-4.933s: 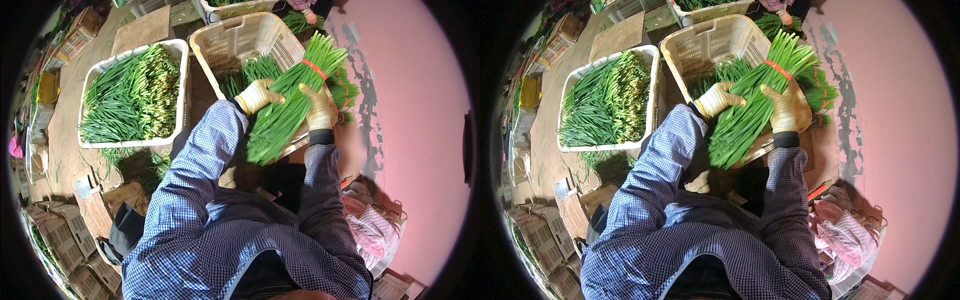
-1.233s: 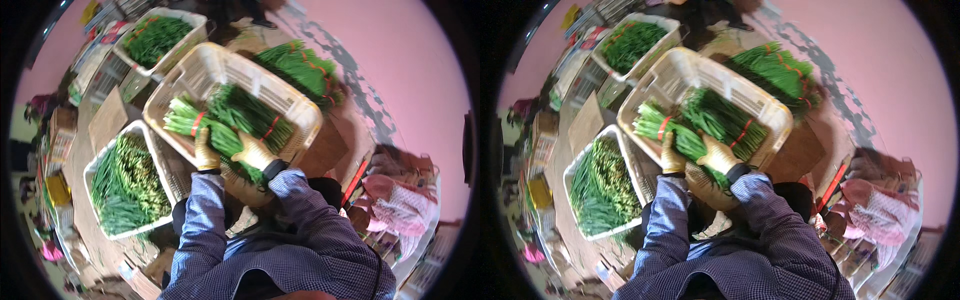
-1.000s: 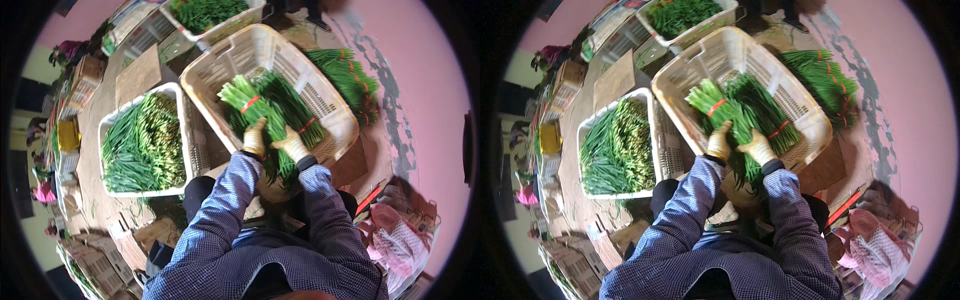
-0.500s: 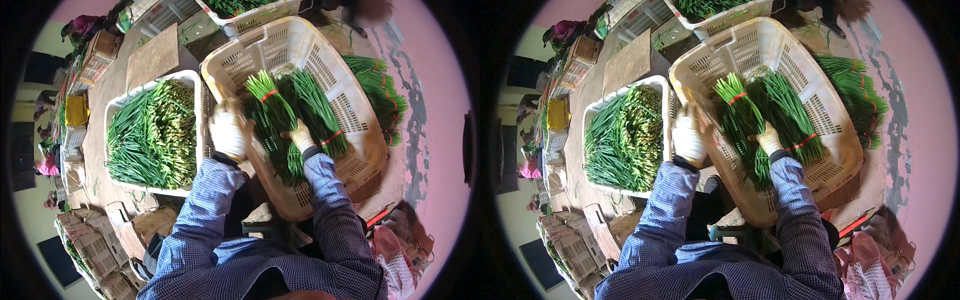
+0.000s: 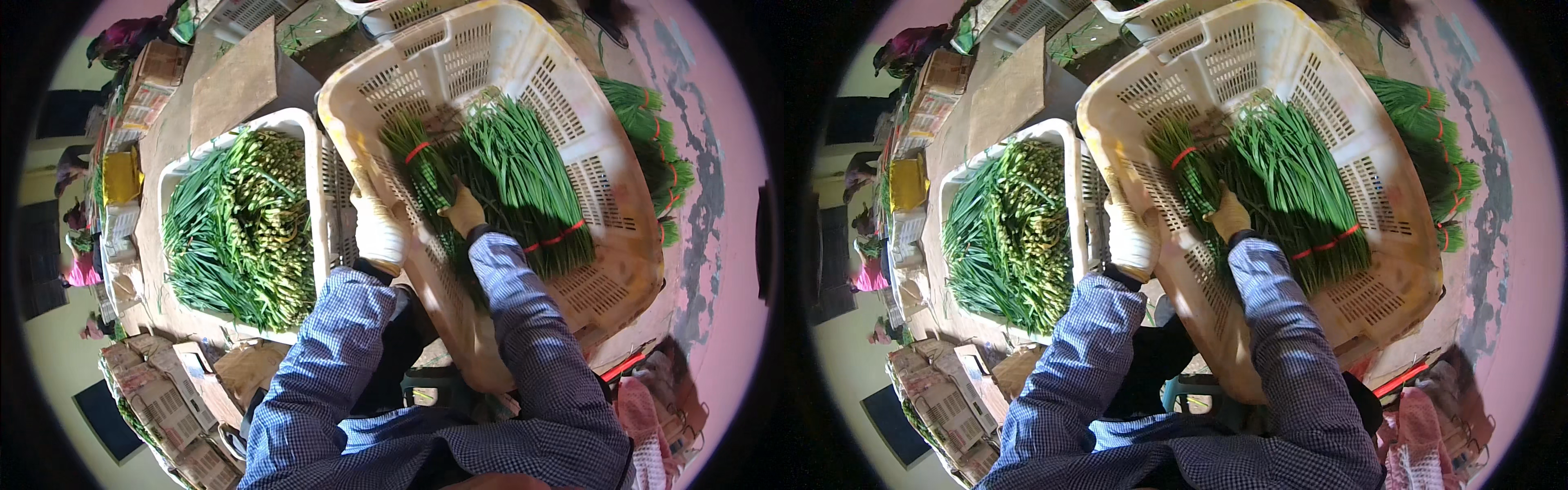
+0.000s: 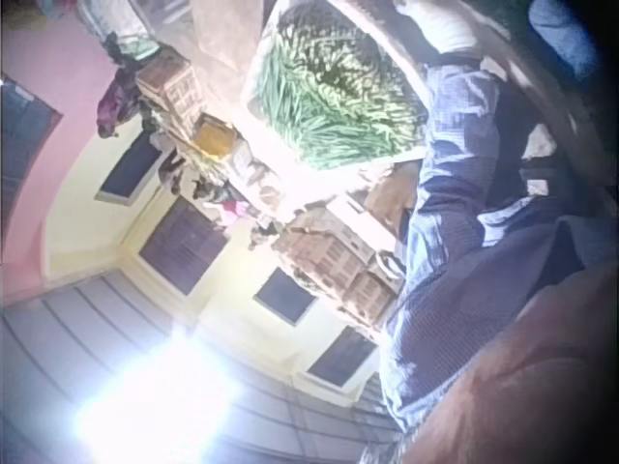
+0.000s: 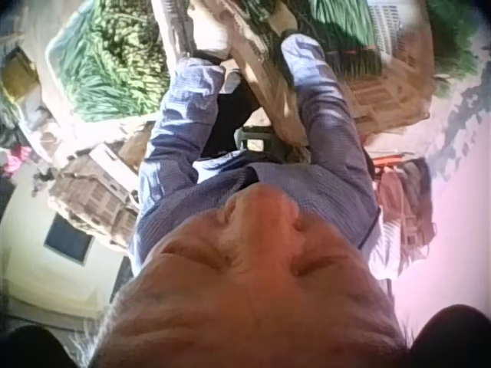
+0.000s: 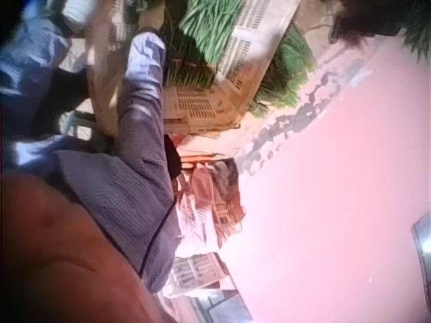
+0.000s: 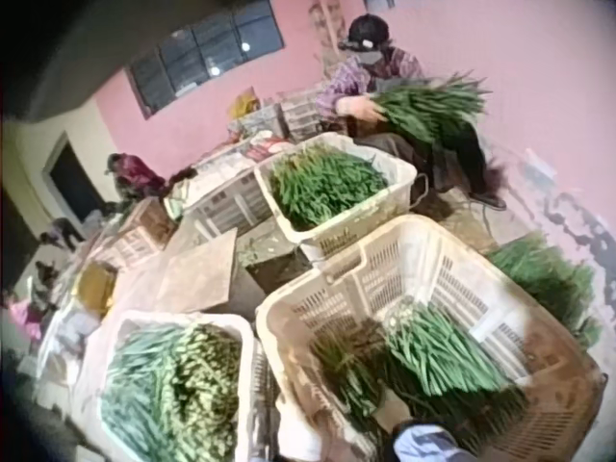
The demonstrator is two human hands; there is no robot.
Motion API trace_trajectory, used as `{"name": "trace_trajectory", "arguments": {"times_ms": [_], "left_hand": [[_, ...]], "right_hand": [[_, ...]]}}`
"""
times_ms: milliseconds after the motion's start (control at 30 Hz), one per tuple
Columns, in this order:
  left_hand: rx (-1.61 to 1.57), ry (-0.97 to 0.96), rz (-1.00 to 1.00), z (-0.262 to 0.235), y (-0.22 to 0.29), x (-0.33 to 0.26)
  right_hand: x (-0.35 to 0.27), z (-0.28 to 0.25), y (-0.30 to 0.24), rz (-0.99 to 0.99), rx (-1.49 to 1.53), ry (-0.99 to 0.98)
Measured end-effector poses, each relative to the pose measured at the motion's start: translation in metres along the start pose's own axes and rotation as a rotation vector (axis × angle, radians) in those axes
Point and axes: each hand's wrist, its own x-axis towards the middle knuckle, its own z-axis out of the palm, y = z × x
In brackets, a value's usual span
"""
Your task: The person sorts bundles of green vegetables, likely chives or scallions, by hand. They pick up bundles from a large container, arrange them, and place them into smaller plastic baskets. The person wears gloves and works alongside others in a room with pink walls.
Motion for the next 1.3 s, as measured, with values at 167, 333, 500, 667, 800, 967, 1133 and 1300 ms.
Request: {"name": "trace_trajectory", "arguments": {"times_ms": [167,333,500,667,800,967,1133,1300], "left_hand": [[-0.070,0.026,0.075,0.010,0.010,0.004],[-0.119,-0.026,0.027,0.019,0.008,0.001],[-0.486,-0.036,-0.037,0.019,0.001,0.007],[-0.336,-0.068,-0.025,0.021,0.005,0.017],[-0.181,-0.059,-0.071,0.002,0.008,0.014],[-0.266,-0.027,-0.038,0.014,-0.021,0.022],[-0.299,0.039,0.154,0.025,-0.103,0.053],[-0.288,-0.089,0.045,0.049,-0.087,0.043]], "right_hand": [[0.017,0.003,0.009,0.090,-0.158,0.038],[0.010,-0.014,0.008,0.067,-0.204,0.060],[-0.008,-0.061,-0.037,0.054,-0.326,0.200],[-0.083,-0.223,-0.089,-0.347,-0.399,-0.058],[-0.172,-0.344,-0.071,-0.552,-0.195,0.009],[-0.269,-0.450,0.107,-0.392,0.665,0.287],[-0.230,-0.391,0.449,0.265,0.907,1.124],[-0.205,-0.352,0.589,0.377,0.404,1.055]]}}
